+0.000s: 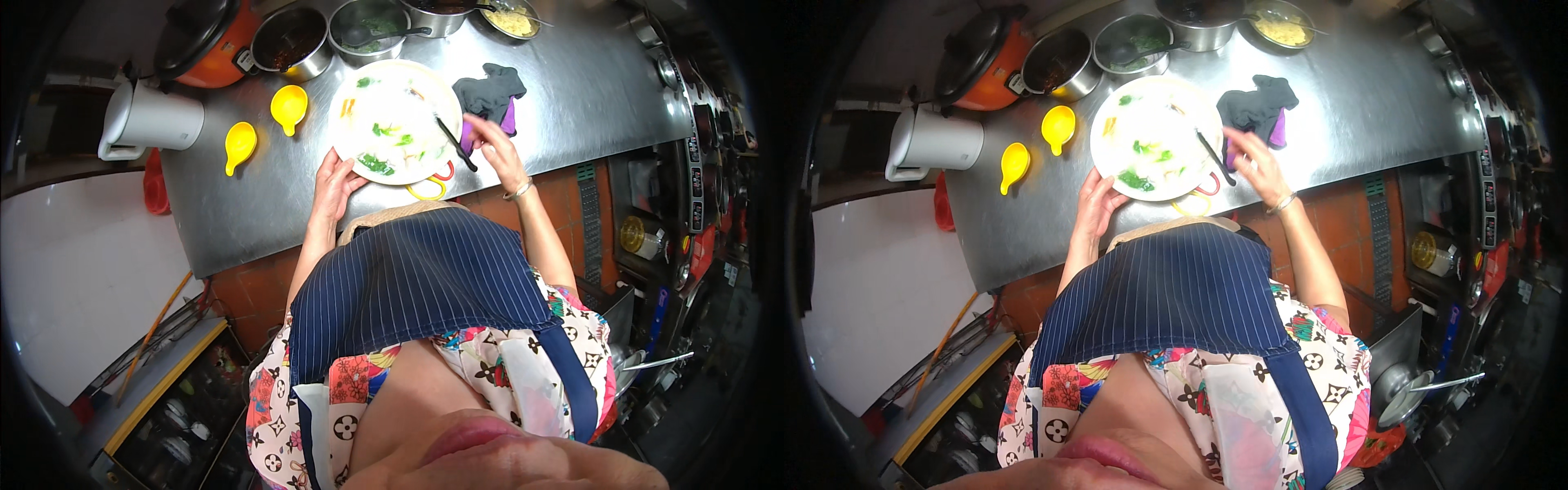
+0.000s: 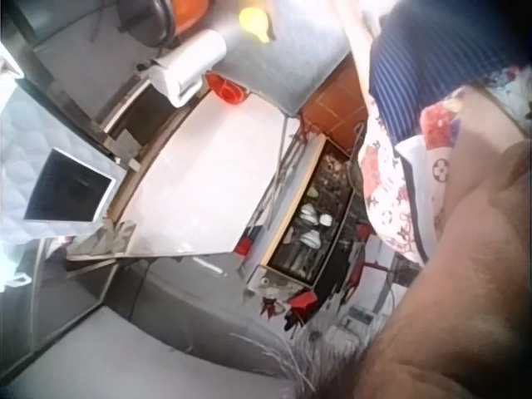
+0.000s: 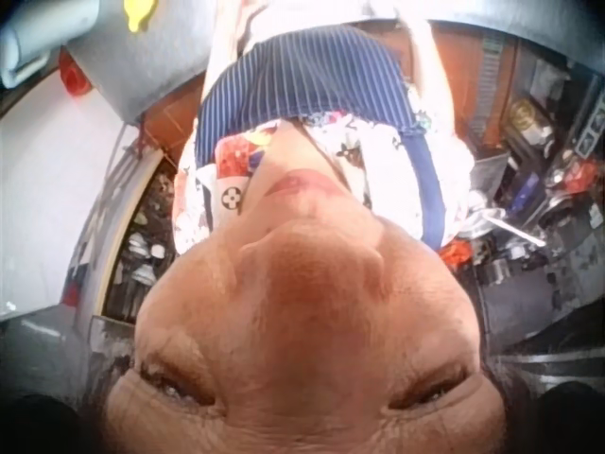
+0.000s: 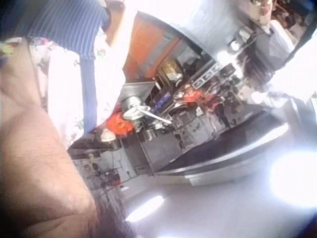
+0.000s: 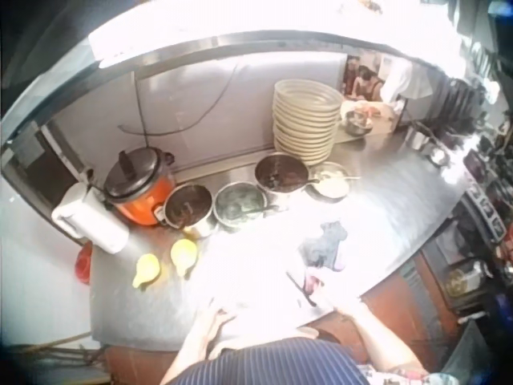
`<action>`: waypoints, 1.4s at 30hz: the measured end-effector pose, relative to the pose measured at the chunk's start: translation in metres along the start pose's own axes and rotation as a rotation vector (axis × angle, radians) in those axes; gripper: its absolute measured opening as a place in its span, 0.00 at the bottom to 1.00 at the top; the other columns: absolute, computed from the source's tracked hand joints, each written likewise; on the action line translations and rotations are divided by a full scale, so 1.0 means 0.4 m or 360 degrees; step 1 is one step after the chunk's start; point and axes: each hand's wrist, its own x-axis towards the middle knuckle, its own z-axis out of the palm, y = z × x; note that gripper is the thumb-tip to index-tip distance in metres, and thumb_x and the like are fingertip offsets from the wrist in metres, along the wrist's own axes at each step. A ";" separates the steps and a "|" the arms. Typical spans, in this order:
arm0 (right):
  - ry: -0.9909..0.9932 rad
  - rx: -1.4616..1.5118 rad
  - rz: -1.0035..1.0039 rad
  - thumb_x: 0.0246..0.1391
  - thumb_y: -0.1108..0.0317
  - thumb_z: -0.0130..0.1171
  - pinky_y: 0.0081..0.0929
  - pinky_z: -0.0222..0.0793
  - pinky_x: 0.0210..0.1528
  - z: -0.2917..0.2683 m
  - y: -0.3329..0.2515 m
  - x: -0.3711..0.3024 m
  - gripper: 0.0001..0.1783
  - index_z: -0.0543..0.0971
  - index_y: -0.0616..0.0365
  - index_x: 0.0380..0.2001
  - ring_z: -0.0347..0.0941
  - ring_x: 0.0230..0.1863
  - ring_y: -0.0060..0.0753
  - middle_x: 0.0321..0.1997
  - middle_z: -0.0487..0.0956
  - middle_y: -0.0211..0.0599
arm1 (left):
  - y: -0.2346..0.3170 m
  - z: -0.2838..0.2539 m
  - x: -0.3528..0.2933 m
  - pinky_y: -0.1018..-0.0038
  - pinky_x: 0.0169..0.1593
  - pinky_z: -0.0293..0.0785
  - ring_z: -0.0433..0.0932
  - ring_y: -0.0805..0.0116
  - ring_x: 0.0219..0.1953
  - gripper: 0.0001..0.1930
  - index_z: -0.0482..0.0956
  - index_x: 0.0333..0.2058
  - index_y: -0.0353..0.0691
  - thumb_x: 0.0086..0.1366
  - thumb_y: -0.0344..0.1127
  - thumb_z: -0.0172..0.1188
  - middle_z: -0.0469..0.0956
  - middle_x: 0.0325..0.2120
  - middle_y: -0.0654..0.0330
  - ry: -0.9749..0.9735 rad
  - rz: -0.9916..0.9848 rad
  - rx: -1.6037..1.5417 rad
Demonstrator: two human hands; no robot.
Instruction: The person prepares a bowl of soup by cutting noodles with scissors, adding broth and garnishes, then carries the bowl to a table and serves it to a customer. They then clear the table, wipe it with a cloth, and restock a refrigerated display case with various food items using tongs.
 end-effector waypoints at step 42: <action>-0.0094 -0.0793 -0.0193 0.56 0.64 0.52 0.27 0.69 0.42 -0.287 -0.327 0.514 0.12 0.80 0.58 0.38 0.75 0.37 0.32 0.33 0.79 0.36 | 0.128 0.215 0.013 0.73 0.41 0.83 0.77 0.66 0.46 0.26 0.53 0.62 0.36 0.66 0.25 0.46 0.67 0.54 0.56 -0.0203 -0.0126 -0.0249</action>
